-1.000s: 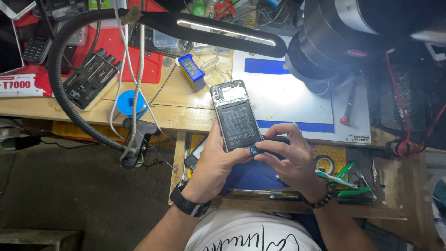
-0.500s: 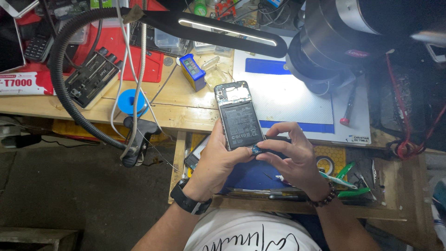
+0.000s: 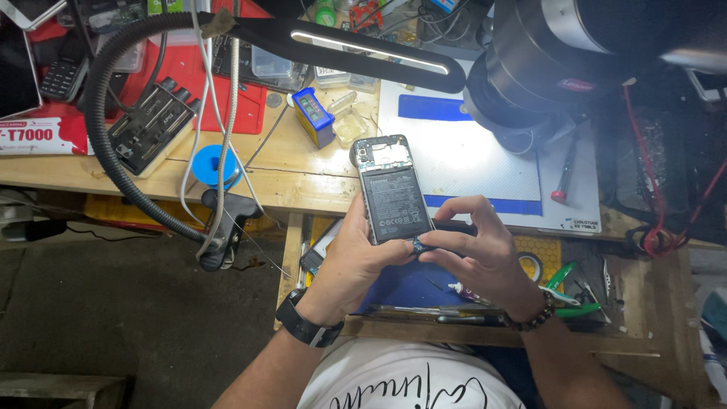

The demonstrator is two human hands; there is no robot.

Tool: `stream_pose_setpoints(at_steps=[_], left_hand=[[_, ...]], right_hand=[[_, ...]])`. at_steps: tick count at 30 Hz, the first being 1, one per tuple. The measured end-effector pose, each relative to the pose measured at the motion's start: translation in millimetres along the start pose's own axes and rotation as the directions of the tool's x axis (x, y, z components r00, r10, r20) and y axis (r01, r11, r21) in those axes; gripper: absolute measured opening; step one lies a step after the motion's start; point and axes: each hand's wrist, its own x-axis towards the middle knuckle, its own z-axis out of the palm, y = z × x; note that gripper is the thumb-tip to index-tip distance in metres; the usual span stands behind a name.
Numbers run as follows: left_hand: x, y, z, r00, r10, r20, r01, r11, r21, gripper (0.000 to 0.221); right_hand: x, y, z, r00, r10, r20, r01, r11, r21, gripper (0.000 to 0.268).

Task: The person cleans components with a brush, applies adhesive, and connects a new battery and screen assembly to the internal circuitry of a mobile phone. The person then plugs in a cable to verify the device displays a charging animation on the screen.

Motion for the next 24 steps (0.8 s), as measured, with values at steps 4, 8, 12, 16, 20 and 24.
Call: stream_pose_setpoints(at_steps=[4, 8, 12, 16, 20, 24], left_hand=[[-0.3, 1.2, -0.7, 1.0, 0.001, 0.024, -0.001, 1.0, -0.027, 0.078], [-0.5, 2.3, -1.7, 0.999, -0.036, 0.025, 0.037, 0.999, -0.037, 0.075], [-0.6, 0.7, -2.5, 0.999, -0.032, 0.038, 0.035, 0.997, -0.072, 0.074], [-0.3, -0.7, -2.1, 0.998, -0.052, 0.039, 0.055, 0.994, -0.095, 0.073], [-2.1, 0.5, -0.3, 0.997, -0.058, 0.047, 0.062, 0.996, -0.07, 0.072], [-2.9, 2.7, 0.8, 0.998, -0.038, 0.049, 0.041, 0.998, -0.053, 0.07]], right_hand=[[3.8, -2.8, -3.8, 0.998, -0.065, 0.001, 0.065, 0.996, -0.057, 0.031], [5.5, -3.8, -5.6, 0.992, -0.126, 0.007, 0.126, 0.989, -0.079, 0.031], [5.9, -4.1, -7.0, 0.986, -0.164, 0.028, 0.166, 0.981, -0.098, 0.032], [6.0, -5.3, -8.4, 0.98, -0.197, 0.043, 0.2, 0.974, -0.103, 0.031], [6.9, -7.3, -8.8, 0.975, -0.221, 0.037, 0.224, 0.969, -0.104, 0.031], [3.6, -7.0, -8.4, 0.988, -0.156, 0.019, 0.157, 0.985, -0.069, 0.032]])
